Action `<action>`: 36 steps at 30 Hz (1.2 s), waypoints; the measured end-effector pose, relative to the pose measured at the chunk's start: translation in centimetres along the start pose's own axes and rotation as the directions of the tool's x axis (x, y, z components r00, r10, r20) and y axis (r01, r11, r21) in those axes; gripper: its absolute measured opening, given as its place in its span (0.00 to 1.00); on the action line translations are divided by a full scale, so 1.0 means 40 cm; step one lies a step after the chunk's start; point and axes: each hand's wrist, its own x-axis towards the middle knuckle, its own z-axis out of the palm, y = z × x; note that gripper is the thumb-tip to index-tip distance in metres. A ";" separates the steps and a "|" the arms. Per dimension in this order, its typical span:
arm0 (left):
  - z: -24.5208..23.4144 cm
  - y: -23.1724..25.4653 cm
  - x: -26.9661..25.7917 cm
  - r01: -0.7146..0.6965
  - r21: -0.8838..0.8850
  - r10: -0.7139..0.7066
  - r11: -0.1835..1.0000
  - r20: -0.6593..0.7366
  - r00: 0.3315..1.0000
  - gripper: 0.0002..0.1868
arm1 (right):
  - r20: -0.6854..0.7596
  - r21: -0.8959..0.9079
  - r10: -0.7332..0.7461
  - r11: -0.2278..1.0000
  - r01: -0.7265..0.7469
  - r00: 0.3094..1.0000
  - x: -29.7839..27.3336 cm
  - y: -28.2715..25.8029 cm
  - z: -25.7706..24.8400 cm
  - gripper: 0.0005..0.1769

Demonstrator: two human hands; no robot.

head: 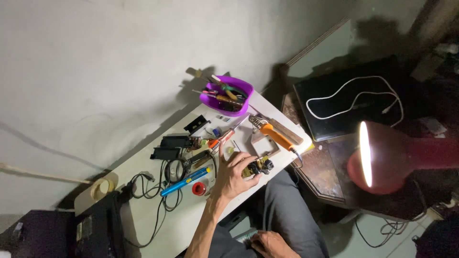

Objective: Soldering and inspecting components on a printed circuit board at a repair station.

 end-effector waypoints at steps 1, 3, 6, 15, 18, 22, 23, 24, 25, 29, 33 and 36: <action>0.006 -0.010 -0.013 0.029 0.011 -0.029 1.000 -0.007 1.000 0.25 | -0.025 -0.022 -0.034 0.999 0.034 0.999 0.005 0.013 0.006 0.10; 0.003 -0.005 -0.037 0.063 0.012 -0.062 0.998 -0.001 0.998 0.27 | -0.046 -0.033 -0.059 0.998 0.058 0.997 -0.004 0.016 0.016 0.10; -0.014 0.008 -0.055 0.081 0.055 -0.074 0.995 -0.112 0.991 0.28 | -0.035 -0.040 -0.030 0.999 0.029 0.999 -0.010 -0.022 -0.018 0.11; 0.027 -0.009 -0.133 0.070 0.082 -0.029 0.994 -0.423 0.906 0.21 | -0.313 0.506 0.058 0.855 0.115 0.948 -0.048 -0.194 -0.227 0.15; 0.030 -0.013 -0.136 0.067 0.096 -0.019 0.993 -0.435 0.900 0.20 | -0.515 0.555 0.229 0.824 0.118 0.826 -0.086 -0.321 -0.341 0.15; 0.032 -0.008 -0.139 0.072 0.109 -0.017 0.991 -0.441 0.897 0.19 | -0.666 0.665 0.355 0.682 0.306 0.657 -0.099 -0.422 -0.398 0.12; 0.031 -0.009 -0.141 0.073 0.124 -0.013 0.990 -0.432 0.902 0.19 | -0.663 0.693 0.358 0.625 0.359 0.657 -0.092 -0.427 -0.398 0.14; 0.022 0.002 -0.129 0.074 0.123 -0.014 0.990 -0.430 0.903 0.19 | -0.662 0.695 0.360 0.624 0.358 0.657 -0.087 -0.435 -0.401 0.14; 0.013 0.011 -0.117 0.023 0.160 0.048 0.987 -0.425 0.904 0.14 | -0.672 0.647 0.329 0.697 0.310 0.663 -0.080 -0.444 -0.404 0.18; 0.008 0.013 -0.120 0.058 0.227 0.040 0.972 -0.401 0.915 0.18 | -0.665 0.627 0.292 0.719 0.301 0.687 -0.047 -0.447 -0.382 0.21; -0.008 0.027 -0.098 0.003 0.235 0.095 0.972 -0.406 0.909 0.10 | -0.689 0.630 0.252 0.672 0.390 0.679 -0.037 -0.442 -0.362 0.18; 0.013 0.008 -0.110 -0.042 0.284 0.167 0.958 -0.430 0.887 0.08 | -0.729 0.610 0.271 0.674 0.416 0.629 -0.036 -0.434 -0.351 0.16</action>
